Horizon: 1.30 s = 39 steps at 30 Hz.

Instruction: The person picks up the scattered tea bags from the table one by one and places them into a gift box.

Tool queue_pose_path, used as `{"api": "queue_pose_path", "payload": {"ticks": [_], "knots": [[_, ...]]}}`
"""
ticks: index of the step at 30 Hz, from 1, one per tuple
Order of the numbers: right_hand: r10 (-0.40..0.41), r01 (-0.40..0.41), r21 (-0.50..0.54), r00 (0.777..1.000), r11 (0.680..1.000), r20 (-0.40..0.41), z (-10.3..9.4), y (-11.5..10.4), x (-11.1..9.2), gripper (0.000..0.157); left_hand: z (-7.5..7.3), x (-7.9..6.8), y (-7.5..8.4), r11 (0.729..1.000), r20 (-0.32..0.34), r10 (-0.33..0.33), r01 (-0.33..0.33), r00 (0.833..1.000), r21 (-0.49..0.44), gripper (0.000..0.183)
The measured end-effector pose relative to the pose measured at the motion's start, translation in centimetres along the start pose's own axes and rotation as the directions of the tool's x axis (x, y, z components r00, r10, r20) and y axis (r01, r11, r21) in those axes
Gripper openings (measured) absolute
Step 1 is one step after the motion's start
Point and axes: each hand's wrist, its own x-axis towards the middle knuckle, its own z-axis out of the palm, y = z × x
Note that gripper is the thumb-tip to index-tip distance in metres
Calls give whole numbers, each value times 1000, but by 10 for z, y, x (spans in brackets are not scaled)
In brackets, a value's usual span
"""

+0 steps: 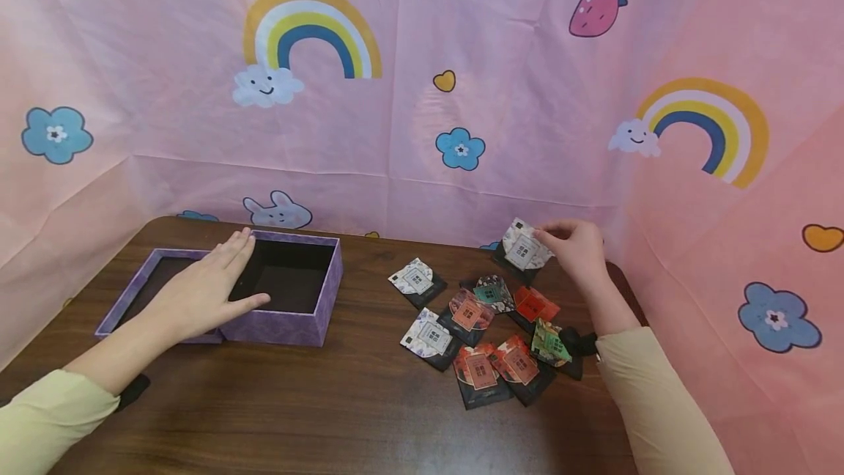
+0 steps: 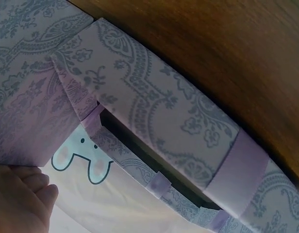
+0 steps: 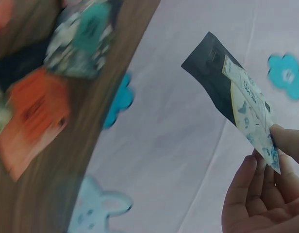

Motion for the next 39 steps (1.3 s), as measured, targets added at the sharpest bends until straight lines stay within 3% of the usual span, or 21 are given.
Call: {"api": "queue_pose_path", "payload": {"ticks": [12,19,29,39], "knots": [[-68,58,180,996,982,53,52,-62,14,28,0,-1,2,1000,-6,8,-8,1000,21,111],[-136,105,293,987,950,87,86,-94,17,23,1,0,2,999,8,8,-8,1000,39,112],[-155,90,369,976,925,152,131,-137,14,18,0,-2,3,1000,12,-2,2,1000,28,111],[-220,121,472,962,873,159,163,-178,11,14,-4,-4,3,999,10,-7,6,1000,35,110]]}}
